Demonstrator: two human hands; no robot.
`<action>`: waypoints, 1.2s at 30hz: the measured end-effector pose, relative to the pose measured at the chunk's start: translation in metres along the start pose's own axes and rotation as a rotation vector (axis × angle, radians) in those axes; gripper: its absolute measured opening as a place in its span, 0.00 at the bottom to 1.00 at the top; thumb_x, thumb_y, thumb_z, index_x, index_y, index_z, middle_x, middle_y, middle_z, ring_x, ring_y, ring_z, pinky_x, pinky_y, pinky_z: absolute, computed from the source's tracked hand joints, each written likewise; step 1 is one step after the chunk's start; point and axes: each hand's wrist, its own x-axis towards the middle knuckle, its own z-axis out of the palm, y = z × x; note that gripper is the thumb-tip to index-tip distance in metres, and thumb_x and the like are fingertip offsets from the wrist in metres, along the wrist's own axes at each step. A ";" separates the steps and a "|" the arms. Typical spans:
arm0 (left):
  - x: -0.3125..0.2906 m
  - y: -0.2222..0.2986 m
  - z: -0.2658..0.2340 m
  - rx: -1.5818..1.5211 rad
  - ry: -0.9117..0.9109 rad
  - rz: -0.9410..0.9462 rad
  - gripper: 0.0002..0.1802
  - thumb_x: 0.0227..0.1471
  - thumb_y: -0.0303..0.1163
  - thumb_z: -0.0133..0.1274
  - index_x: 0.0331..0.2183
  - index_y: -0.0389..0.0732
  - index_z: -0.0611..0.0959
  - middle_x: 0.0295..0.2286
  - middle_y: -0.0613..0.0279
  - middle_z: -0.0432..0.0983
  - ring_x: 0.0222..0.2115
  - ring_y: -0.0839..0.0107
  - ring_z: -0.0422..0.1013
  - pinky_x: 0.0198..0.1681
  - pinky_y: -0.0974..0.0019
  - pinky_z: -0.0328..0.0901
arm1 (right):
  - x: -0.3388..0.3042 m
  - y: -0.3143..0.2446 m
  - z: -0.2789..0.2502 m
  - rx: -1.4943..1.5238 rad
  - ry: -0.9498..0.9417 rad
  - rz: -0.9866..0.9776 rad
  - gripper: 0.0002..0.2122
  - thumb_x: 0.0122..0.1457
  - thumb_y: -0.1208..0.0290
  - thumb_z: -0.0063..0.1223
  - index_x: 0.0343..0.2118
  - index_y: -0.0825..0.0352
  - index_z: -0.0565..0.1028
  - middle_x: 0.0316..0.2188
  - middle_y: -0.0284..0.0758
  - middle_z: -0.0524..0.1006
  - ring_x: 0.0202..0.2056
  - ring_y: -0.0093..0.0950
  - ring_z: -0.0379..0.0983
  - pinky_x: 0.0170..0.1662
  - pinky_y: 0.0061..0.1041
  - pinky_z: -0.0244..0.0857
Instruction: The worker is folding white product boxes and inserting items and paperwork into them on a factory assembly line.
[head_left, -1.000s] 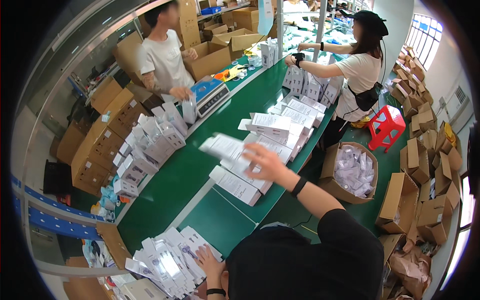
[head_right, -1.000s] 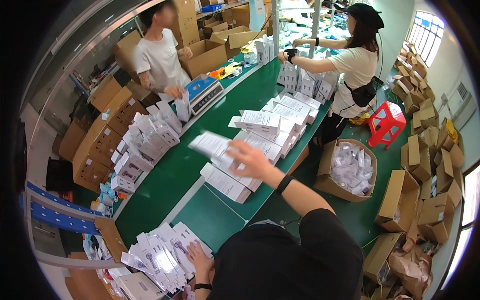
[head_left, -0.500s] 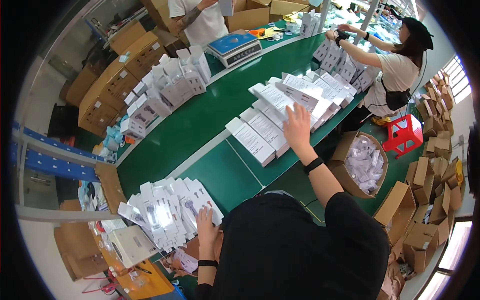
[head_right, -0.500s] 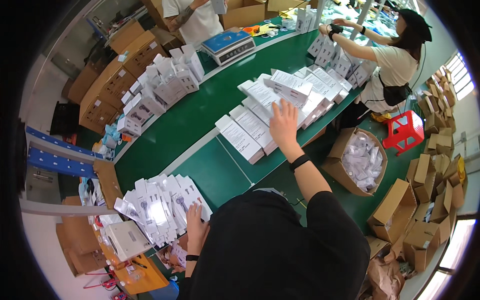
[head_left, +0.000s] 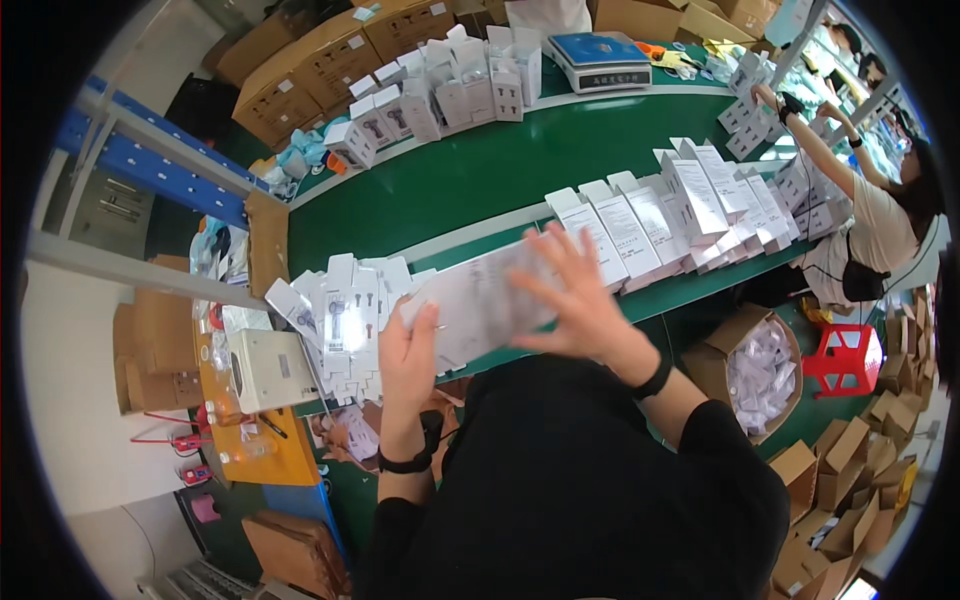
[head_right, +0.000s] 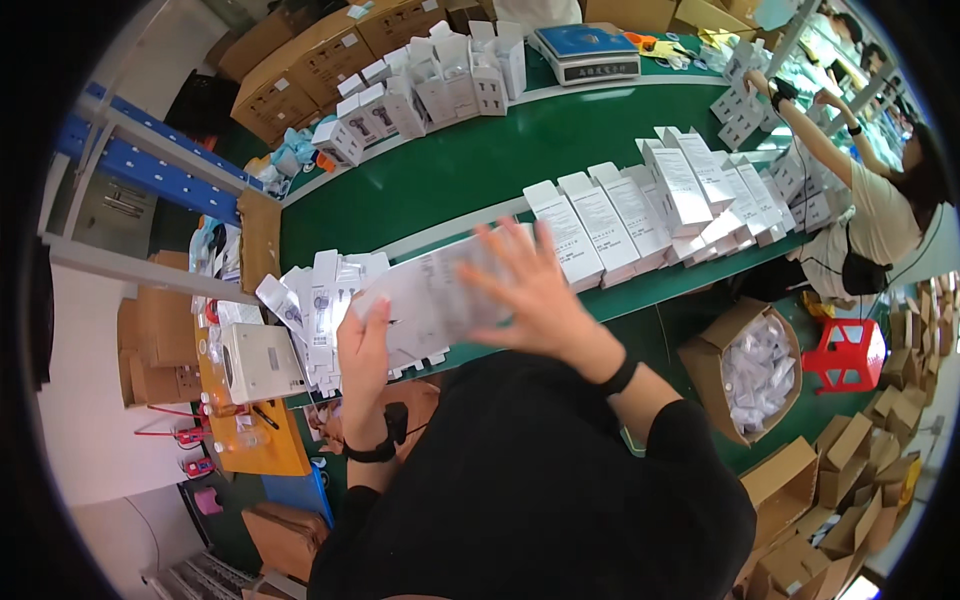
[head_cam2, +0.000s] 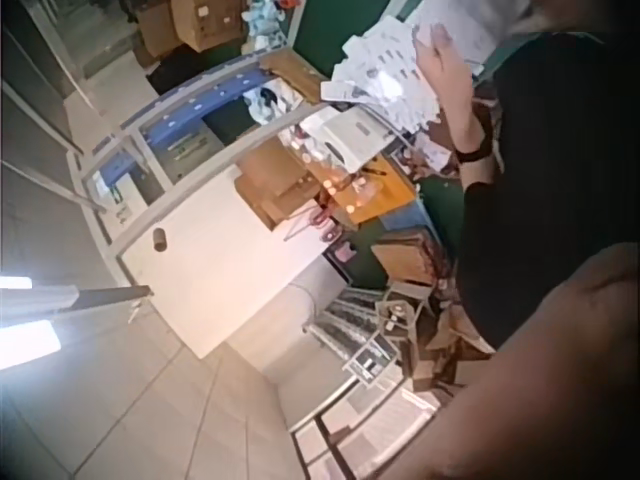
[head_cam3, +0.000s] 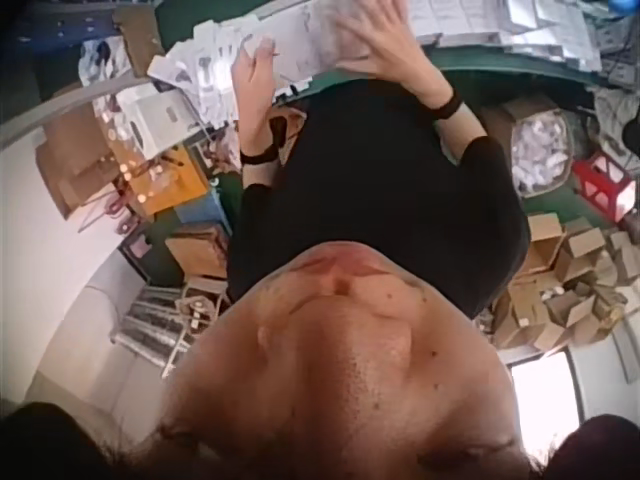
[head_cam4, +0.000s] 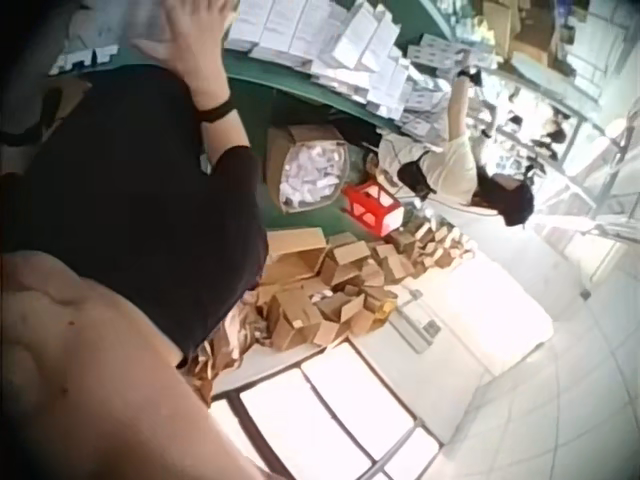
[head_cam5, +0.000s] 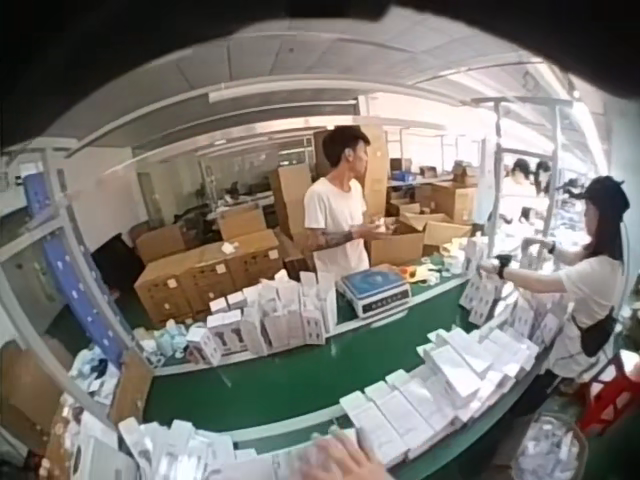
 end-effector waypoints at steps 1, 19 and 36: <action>0.005 0.004 0.006 -0.050 -0.041 -0.019 0.17 0.68 0.32 0.51 0.52 0.30 0.80 0.39 0.56 0.82 0.39 0.73 0.76 0.44 0.67 0.70 | 0.010 -0.018 0.008 0.039 -0.064 0.019 0.47 0.39 0.47 0.77 0.65 0.58 0.69 0.71 0.51 0.55 0.72 0.58 0.46 0.71 0.67 0.34; 0.029 0.015 -0.017 0.466 -0.447 -0.710 0.30 0.55 0.29 0.61 0.59 0.33 0.75 0.59 0.49 0.71 0.56 0.66 0.72 0.56 0.62 0.69 | 0.023 -0.006 0.050 0.077 0.030 -0.252 0.49 0.29 0.55 0.81 0.62 0.60 0.72 0.61 0.51 0.68 0.60 0.52 0.68 0.65 0.53 0.60; 0.048 -0.041 0.040 -0.357 -0.139 0.344 0.52 0.43 0.46 0.75 0.64 0.41 0.67 0.66 0.45 0.60 0.69 0.51 0.55 0.69 0.49 0.55 | 0.047 -0.010 0.008 0.820 0.212 0.255 0.32 0.58 0.58 0.65 0.60 0.72 0.69 0.53 0.48 0.77 0.53 0.39 0.76 0.57 0.34 0.68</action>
